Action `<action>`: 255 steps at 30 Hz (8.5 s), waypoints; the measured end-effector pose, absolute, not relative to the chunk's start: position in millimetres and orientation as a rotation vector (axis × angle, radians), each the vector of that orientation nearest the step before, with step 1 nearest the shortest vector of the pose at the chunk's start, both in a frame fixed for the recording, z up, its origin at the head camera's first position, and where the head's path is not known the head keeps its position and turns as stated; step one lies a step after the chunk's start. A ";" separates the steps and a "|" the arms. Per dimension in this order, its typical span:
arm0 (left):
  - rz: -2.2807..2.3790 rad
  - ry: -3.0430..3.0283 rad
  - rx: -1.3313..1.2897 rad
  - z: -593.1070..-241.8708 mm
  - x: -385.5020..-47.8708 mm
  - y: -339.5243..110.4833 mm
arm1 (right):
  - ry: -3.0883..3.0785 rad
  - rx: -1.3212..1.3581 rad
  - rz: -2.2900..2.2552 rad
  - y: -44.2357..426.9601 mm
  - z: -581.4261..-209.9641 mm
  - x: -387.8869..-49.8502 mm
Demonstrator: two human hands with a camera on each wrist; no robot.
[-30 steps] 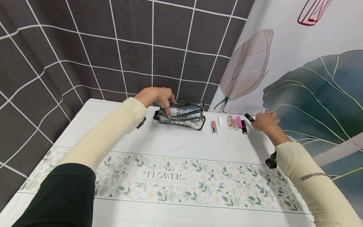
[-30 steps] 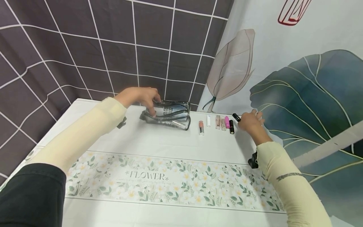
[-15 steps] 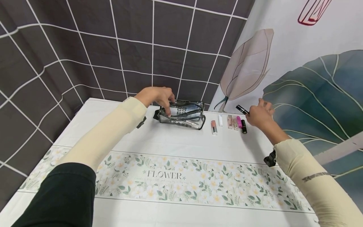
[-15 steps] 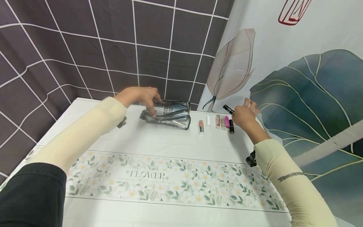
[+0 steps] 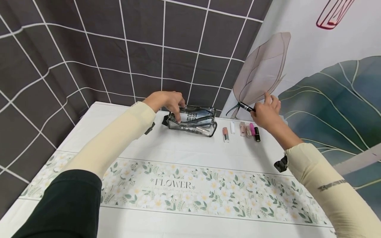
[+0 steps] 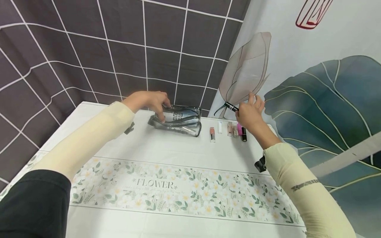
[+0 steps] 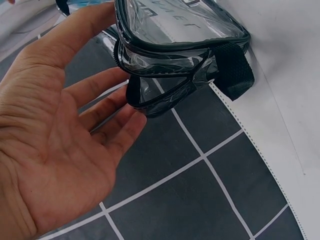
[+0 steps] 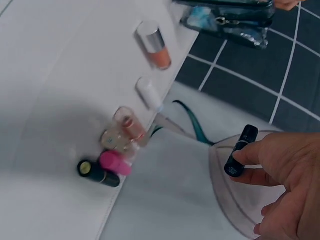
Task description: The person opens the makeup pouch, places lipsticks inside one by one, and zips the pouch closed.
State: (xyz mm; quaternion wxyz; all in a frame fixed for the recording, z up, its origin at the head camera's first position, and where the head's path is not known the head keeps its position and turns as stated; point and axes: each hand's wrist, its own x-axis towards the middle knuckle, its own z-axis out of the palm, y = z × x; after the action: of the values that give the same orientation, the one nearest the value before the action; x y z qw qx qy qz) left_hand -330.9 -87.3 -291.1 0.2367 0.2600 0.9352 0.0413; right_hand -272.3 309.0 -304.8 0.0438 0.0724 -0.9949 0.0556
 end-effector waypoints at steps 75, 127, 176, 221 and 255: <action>0.050 2.580 0.739 -289.5 -326.6 -84.1 | -2.960 0.652 0.341 154.4 -314.6 -260.0; 0.050 2.573 0.727 -290.2 -326.2 -82.9 | -3.019 0.296 0.398 261.8 -326.3 -266.7; 0.061 2.573 0.706 -291.3 -326.8 -80.5 | -3.437 -0.280 0.051 345.5 -373.4 -270.7; 0.032 2.569 0.721 -292.1 -324.1 -82.9 | -3.377 -0.478 0.187 355.3 -375.0 -274.0; 0.056 2.562 0.725 -292.6 -324.3 -84.5 | -3.163 0.067 0.183 282.6 -327.0 -268.0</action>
State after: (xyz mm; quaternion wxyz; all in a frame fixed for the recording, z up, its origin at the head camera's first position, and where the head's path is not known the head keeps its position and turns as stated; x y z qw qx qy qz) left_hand -324.3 -84.5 -292.6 0.2369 0.2646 0.9346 0.0203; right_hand -268.0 282.6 -327.0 -0.0139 0.0213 -0.9980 0.0577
